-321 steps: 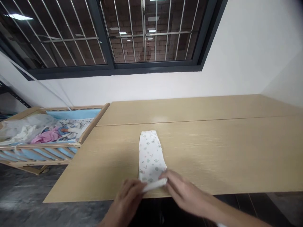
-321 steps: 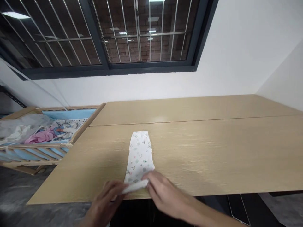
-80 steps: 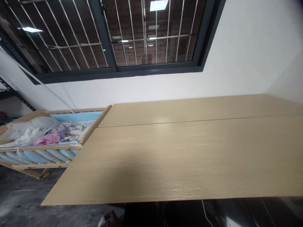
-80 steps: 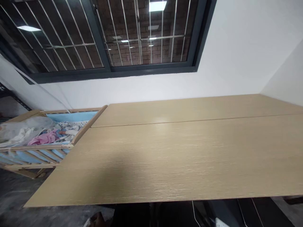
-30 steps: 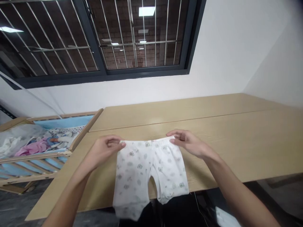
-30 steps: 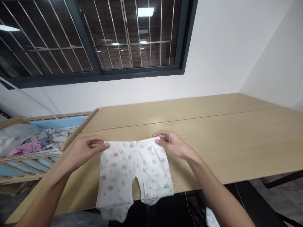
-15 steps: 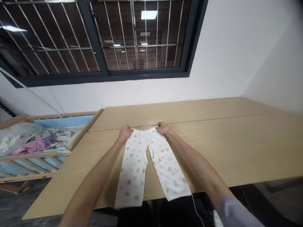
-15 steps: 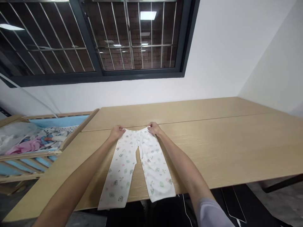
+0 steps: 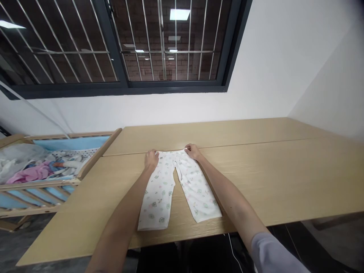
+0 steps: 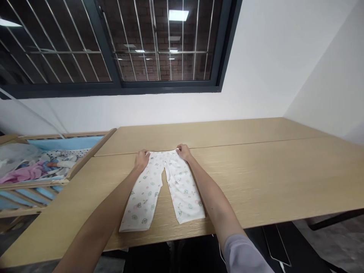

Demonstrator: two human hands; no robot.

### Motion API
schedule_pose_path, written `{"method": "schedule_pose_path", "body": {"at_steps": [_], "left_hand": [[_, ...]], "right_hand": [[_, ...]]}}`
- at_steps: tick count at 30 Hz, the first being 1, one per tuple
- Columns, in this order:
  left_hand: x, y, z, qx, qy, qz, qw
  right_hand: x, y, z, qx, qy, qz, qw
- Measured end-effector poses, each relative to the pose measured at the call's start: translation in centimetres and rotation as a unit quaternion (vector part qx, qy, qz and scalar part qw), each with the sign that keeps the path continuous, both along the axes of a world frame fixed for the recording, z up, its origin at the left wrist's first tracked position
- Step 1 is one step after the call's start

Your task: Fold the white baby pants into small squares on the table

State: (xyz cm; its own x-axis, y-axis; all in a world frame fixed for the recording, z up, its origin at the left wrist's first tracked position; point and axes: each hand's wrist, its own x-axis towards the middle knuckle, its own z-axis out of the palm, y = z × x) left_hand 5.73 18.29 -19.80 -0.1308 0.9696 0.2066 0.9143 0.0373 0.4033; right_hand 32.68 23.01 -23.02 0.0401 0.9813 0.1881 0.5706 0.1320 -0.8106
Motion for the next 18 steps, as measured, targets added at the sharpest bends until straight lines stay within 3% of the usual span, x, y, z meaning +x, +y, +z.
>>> {"method": "schedule_pose_path", "body": {"at_steps": [5, 9, 13, 16, 18], "left_hand": [[1.6, -2.5, 3.1, 0.018, 0.063, 0.003, 0.998], [5.7, -6.5, 5.9, 0.008, 0.12, -0.103, 0.987], [11.1, -14.1, 6.9, -0.054, 0.152, -0.251, 0.955], [14.2, -20.5, 6.4, -0.117, 0.159, -0.357, 0.913], [15.8, -23.6, 5.7, -0.154, 0.157, -0.384, 0.897]], "right_hand": [[1.0, 0.7, -0.2, -0.013, 0.036, 0.023, 0.999], [1.7, 0.8, 0.0, -0.039, 0.069, 0.037, 0.996], [2.4, 0.9, 0.6, -0.075, 0.098, 0.064, 0.99], [2.6, 1.1, 1.0, -0.093, 0.117, 0.074, 0.986], [2.7, 1.0, 1.1, -0.1, 0.124, 0.075, 0.984]]}}
